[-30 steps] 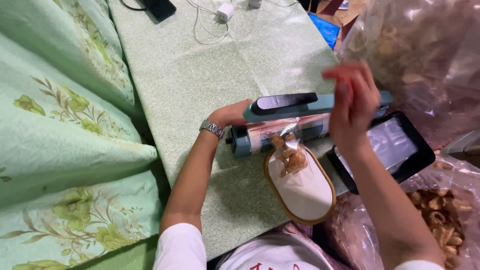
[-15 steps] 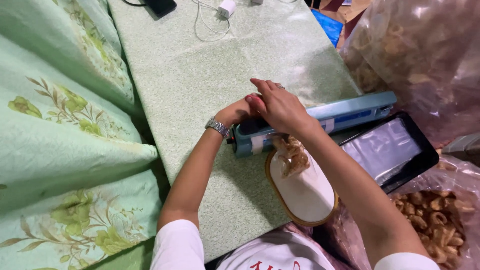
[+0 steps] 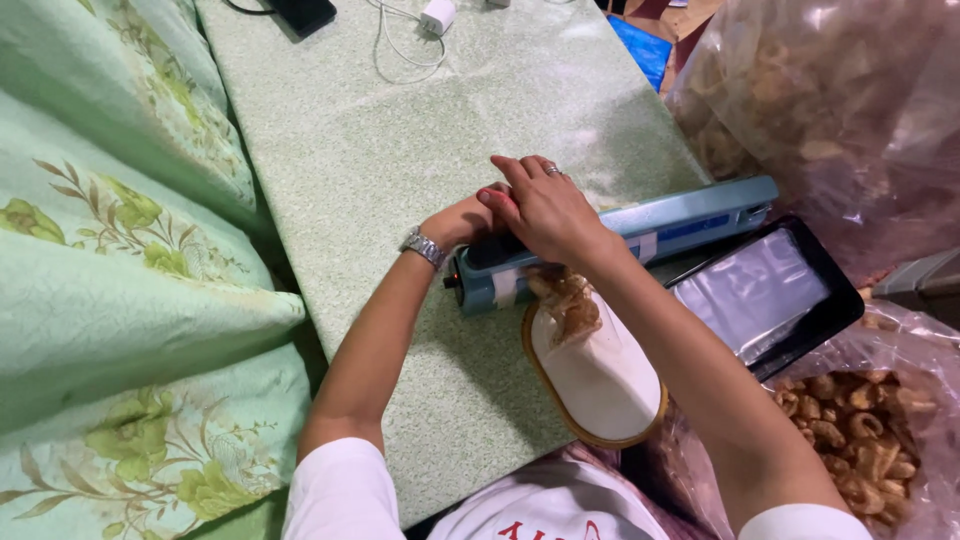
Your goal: Filling small plastic bags with snacks and sealing them using a heat sealer
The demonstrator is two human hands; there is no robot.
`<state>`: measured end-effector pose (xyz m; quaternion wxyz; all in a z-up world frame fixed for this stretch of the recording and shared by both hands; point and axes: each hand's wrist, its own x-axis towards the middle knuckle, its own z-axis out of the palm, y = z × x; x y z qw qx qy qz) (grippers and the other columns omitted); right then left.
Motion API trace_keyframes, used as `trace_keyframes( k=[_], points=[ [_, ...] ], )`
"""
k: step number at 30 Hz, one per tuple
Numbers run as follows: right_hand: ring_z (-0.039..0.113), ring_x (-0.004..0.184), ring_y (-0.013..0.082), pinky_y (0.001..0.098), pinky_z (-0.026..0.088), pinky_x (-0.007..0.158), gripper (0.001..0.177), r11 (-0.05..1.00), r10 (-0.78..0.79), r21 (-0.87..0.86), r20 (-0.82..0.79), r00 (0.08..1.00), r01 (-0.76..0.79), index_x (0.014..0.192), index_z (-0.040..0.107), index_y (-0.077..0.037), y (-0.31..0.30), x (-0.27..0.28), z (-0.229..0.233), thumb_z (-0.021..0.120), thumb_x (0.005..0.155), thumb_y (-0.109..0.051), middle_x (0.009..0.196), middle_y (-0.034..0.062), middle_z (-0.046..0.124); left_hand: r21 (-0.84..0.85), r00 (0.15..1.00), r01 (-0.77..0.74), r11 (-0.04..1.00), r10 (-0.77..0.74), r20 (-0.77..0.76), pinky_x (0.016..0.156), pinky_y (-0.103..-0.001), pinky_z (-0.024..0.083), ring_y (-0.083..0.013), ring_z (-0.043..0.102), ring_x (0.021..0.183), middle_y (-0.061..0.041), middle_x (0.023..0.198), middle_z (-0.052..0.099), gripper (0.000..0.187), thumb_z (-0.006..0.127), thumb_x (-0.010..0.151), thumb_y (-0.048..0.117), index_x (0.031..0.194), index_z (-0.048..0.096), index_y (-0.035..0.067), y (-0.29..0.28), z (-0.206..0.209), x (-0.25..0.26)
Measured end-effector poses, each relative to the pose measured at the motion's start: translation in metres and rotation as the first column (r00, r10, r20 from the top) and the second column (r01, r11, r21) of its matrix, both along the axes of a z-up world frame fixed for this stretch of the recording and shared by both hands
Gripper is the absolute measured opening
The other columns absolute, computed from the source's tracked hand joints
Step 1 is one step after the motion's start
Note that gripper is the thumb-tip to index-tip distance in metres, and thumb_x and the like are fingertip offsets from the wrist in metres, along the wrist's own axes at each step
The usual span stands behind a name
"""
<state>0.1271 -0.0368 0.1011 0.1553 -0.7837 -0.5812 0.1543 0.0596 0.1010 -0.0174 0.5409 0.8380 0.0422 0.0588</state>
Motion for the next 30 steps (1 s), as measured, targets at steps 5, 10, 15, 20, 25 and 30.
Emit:
trace_keyframes(
  k=[5, 10, 15, 20, 25, 30],
  points=[
    [0.042, 0.125, 0.048, 0.0605, 0.038, 0.099, 0.054, 0.993, -0.054, 0.099, -0.077, 0.996, 0.062, 0.146, 0.034, -0.014, 0.002, 0.011, -0.02, 0.033, 0.103, -0.048, 0.121, 0.0178, 0.051, 0.058, 0.981, -0.194, 0.979, 0.192, 0.028, 0.068, -0.036, 0.052, -0.0268, 0.068, 0.076, -0.007, 0.071, 0.069, 0.02, 0.047, 0.075, 0.009, 0.083, 0.065, 0.013, -0.011, 0.046, -0.019],
    [0.038, 0.128, 0.0499, 0.0636, 0.033, 0.103, 0.05, 0.975, -0.075, 0.181, -0.277, 0.958, 0.128, 0.149, 0.028, -0.017, -0.002, 0.006, -0.006, 0.026, 0.105, -0.039, 0.133, 0.0208, 0.046, 0.245, 0.91, -0.399, 0.883, 0.415, -0.014, 0.087, -0.055, 0.049, -0.0469, 0.059, 0.104, -0.028, 0.105, 0.064, 0.054, 0.047, 0.078, 0.006, 0.131, 0.04, 0.002, -0.053, 0.068, -0.02],
    [0.047, 0.122, 0.0477, 0.0624, 0.038, 0.098, 0.05, 0.957, -0.068, 0.253, -0.279, 0.958, 0.141, 0.147, 0.032, -0.012, -0.004, 0.006, -0.016, 0.033, 0.105, -0.038, 0.129, 0.0244, 0.053, 0.523, 0.861, -0.443, 0.728, 0.509, 0.02, 0.083, -0.051, 0.052, -0.0398, 0.061, 0.097, -0.016, 0.094, 0.068, 0.044, 0.047, 0.082, 0.015, 0.123, 0.053, -0.003, -0.069, 0.099, -0.035],
    [0.052, 0.117, 0.0427, 0.0509, 0.046, 0.091, 0.038, 0.806, 0.066, 0.569, -0.364, 0.929, 0.165, 0.138, 0.045, -0.005, -0.026, 0.012, -0.019, 0.04, 0.105, -0.024, 0.126, 0.0227, 0.05, 0.427, 0.817, -0.553, 0.715, 0.565, 0.113, 0.073, -0.057, 0.053, -0.045, 0.066, 0.086, -0.022, 0.086, 0.067, 0.039, 0.044, 0.095, 0.027, 0.128, 0.042, 0.006, -0.073, 0.094, -0.033],
    [0.059, 0.075, 0.0332, 0.0386, 0.046, 0.059, 0.022, 0.832, -0.022, 0.539, -0.202, 0.979, 0.129, 0.113, 0.059, -0.005, -0.11, 0.013, -0.01, 0.064, 0.095, -0.018, 0.091, 0.0123, 0.059, 0.443, 0.817, -0.558, 0.701, 0.558, 0.146, 0.068, -0.054, 0.055, -0.0425, 0.068, 0.082, -0.019, 0.086, 0.068, 0.034, 0.044, 0.096, 0.037, 0.116, 0.049, 0.01, -0.074, 0.086, -0.03],
    [0.065, 0.082, 0.0255, 0.0402, 0.058, 0.062, 0.044, 0.936, -0.319, -0.147, -0.741, 0.59, 0.321, 0.129, 0.055, -0.003, -0.171, 0.017, -0.047, 0.056, 0.093, -0.029, 0.101, 0.0183, 0.068, 0.475, 0.798, -0.585, 0.657, 0.57, 0.196, 0.066, -0.052, 0.055, -0.0417, 0.068, 0.08, -0.019, 0.078, 0.066, 0.033, 0.049, 0.093, 0.041, 0.101, 0.055, 0.009, -0.077, 0.086, -0.03]
  ],
)
